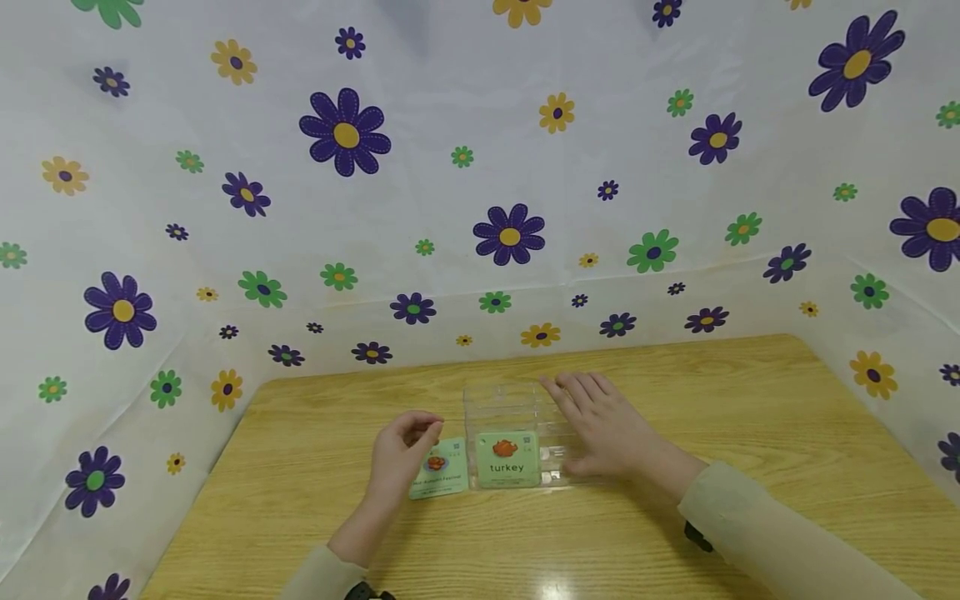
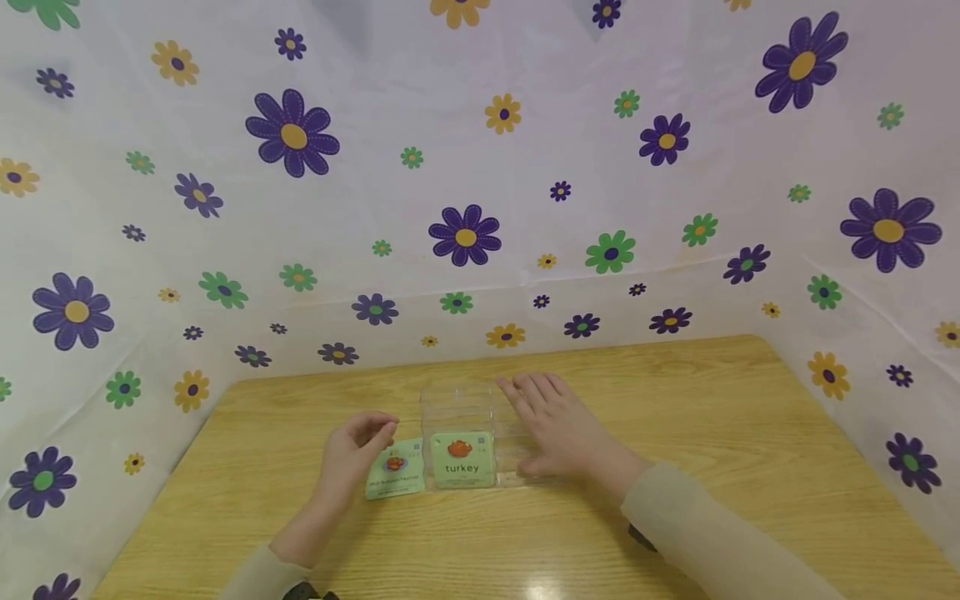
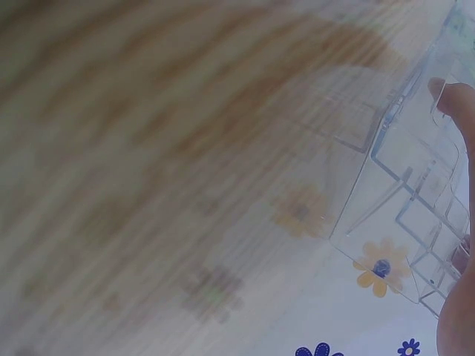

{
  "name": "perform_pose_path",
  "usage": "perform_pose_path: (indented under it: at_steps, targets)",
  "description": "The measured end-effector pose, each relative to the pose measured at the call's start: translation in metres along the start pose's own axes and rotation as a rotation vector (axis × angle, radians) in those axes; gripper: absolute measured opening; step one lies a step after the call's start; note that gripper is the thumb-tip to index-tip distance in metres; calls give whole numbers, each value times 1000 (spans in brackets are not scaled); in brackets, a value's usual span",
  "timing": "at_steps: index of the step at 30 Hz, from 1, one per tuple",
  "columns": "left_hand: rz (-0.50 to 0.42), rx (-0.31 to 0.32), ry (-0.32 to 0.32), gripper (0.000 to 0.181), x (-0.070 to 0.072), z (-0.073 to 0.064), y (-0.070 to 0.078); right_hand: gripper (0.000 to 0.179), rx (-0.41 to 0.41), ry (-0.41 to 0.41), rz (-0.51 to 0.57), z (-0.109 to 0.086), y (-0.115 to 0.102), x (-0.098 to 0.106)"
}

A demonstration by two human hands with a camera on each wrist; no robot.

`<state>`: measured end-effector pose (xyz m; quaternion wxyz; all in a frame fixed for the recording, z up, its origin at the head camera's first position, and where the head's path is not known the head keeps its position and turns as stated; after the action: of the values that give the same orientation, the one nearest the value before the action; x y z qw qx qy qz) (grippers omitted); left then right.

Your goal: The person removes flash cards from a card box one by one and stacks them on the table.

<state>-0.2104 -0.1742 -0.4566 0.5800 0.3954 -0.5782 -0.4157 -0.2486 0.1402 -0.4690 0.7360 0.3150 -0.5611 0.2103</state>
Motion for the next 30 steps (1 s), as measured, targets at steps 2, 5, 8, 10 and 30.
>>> perform_pose_path:
  at_steps: [2,5,8,10,30]
  targets:
    - [4,-2,-6,12,-1,0,0,122,-1,-1,-5,0,0,0]
    - [8,-8,-17,12,-3,0,0,123,-4,-6,-7,1,0,0]
    - [13,-24,-31,12,-5,0,1,122,-8,-6,-5,1,0,0]
    - [14,-37,-40,12,-7,-1,2,122,-9,-4,-3,1,1,-1]
    - [-30,-89,-100,12,-24,-4,2,123,-9,-46,27,0,0,0]
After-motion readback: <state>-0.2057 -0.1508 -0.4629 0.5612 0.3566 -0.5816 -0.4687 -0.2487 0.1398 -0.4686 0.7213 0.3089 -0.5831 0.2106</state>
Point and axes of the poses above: each hand's wrist, its own z-axis towards the middle knuckle, its own x-axis out of the back of the hand, y = z × x, the point moved 1 cm from there along z, towards the middle knuckle, and after that the axes turned 10 degrees about -y, right-handed, at the moved point
